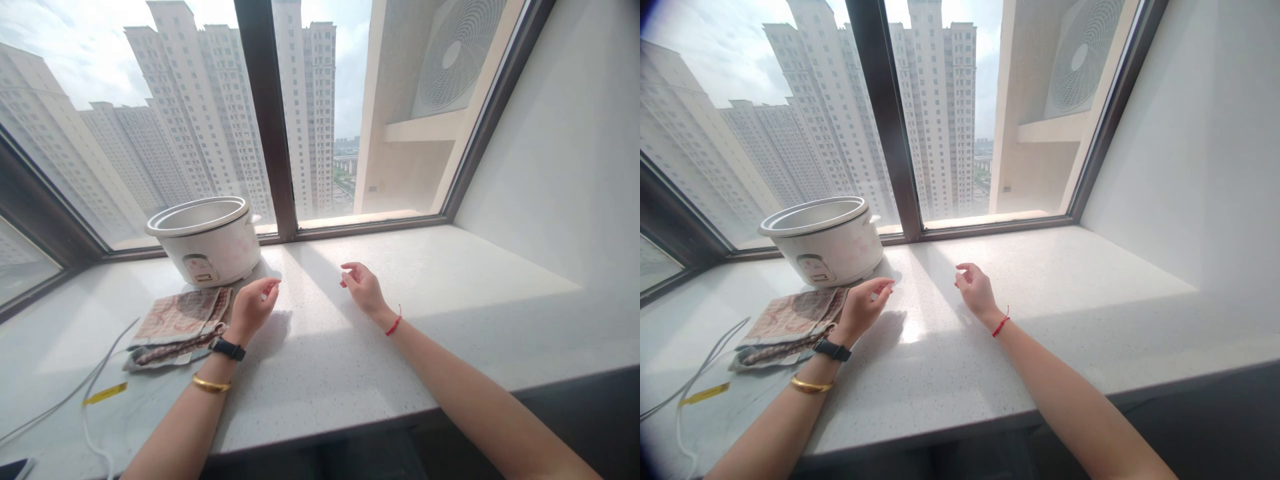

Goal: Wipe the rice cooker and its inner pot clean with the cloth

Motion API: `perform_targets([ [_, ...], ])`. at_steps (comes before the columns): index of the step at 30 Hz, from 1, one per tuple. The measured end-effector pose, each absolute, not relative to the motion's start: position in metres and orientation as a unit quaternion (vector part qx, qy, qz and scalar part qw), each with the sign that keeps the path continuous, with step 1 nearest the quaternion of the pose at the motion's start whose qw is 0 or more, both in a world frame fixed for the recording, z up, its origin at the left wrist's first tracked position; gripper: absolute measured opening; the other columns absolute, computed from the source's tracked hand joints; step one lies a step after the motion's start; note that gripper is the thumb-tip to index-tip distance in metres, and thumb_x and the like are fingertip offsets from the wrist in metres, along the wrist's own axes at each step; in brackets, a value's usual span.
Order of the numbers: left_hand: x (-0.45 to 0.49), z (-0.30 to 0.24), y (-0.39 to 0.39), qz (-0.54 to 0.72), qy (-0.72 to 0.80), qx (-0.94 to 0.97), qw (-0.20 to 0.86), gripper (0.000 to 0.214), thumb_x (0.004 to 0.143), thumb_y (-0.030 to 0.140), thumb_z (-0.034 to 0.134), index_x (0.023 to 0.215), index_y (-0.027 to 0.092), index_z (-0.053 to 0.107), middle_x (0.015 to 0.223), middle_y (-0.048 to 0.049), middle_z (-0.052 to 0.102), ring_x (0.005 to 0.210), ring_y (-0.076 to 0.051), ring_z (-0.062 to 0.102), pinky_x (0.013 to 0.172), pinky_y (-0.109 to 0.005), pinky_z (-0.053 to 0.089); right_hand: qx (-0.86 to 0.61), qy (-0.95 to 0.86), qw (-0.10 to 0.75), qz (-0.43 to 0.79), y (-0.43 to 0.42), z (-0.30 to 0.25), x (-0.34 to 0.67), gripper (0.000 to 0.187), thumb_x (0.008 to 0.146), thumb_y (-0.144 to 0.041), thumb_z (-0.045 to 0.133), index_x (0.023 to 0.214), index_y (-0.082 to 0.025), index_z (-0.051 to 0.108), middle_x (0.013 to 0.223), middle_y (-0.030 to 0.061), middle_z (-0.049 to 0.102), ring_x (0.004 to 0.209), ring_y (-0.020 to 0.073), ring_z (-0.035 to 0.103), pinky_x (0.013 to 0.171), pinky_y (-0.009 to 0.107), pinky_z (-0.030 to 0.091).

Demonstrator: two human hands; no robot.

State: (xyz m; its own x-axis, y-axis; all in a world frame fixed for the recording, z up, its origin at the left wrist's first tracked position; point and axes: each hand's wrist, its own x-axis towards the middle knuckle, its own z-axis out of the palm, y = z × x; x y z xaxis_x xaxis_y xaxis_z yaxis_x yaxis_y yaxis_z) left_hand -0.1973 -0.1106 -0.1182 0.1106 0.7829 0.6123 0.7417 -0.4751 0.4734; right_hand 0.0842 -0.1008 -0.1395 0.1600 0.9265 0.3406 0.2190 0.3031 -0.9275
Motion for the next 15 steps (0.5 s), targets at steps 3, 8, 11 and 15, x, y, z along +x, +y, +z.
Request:
perform_targets([
  [3, -0.1975, -0.1178, -0.1101, 0.425, 0.514, 0.744, 0.029, 0.025, 0.087, 0.029, 0.055, 0.095, 0.019, 0.077, 0.082, -0.0035, 0.078, 0.071, -0.019, 0.069, 0.068, -0.029, 0.051, -0.505, -0.568, 0.571, 0.308, -0.1005, -0.1396, 0.0842, 0.033, 0.081, -0.043, 0.059, 0.103, -0.018, 0.065, 0.070, 0.0003, 0.064, 0.074, 0.0212, 0.070, 0.076, 0.036, 0.052],
  [8, -0.1982, -0.1192, -0.1085, 0.424, 0.516, 0.744, 0.032, 0.026, 0.087, 0.030, 0.055, 0.096, 0.019, 0.077, 0.084, -0.0034, 0.078, 0.073, -0.019, 0.069, 0.067, -0.029, 0.050, -0.505, -0.567, 0.573, 0.308, -0.1004, -0.1399, 0.0842, 0.033, 0.081, -0.043, 0.059, 0.103, -0.019, 0.064, 0.070, 0.0004, 0.064, 0.074, 0.0212, 0.069, 0.076, 0.036, 0.052],
  [11, -0.2000, -0.1195, -0.1076, 0.422, 0.523, 0.740, 0.032, 0.027, 0.087, 0.030, 0.054, 0.097, 0.019, 0.077, 0.084, -0.0034, 0.078, 0.073, -0.019, 0.069, 0.069, -0.030, 0.050, -0.505, -0.569, 0.572, 0.307, -0.1004, -0.1402, 0.0848, 0.033, 0.082, -0.043, 0.059, 0.103, -0.019, 0.064, 0.071, 0.0004, 0.065, 0.074, 0.0211, 0.070, 0.076, 0.036, 0.052],
  [15, -0.2032, -0.1190, -0.1070, 0.422, 0.532, 0.733, 0.035, 0.027, 0.086, 0.030, 0.055, 0.095, 0.018, 0.077, 0.084, -0.0039, 0.078, 0.072, -0.019, 0.069, 0.071, -0.031, 0.049, -0.508, -0.569, 0.569, 0.306, -0.0998, -0.1406, 0.0854, 0.033, 0.082, -0.043, 0.059, 0.103, -0.018, 0.064, 0.071, 0.0004, 0.065, 0.074, 0.0211, 0.070, 0.076, 0.036, 0.052],
])
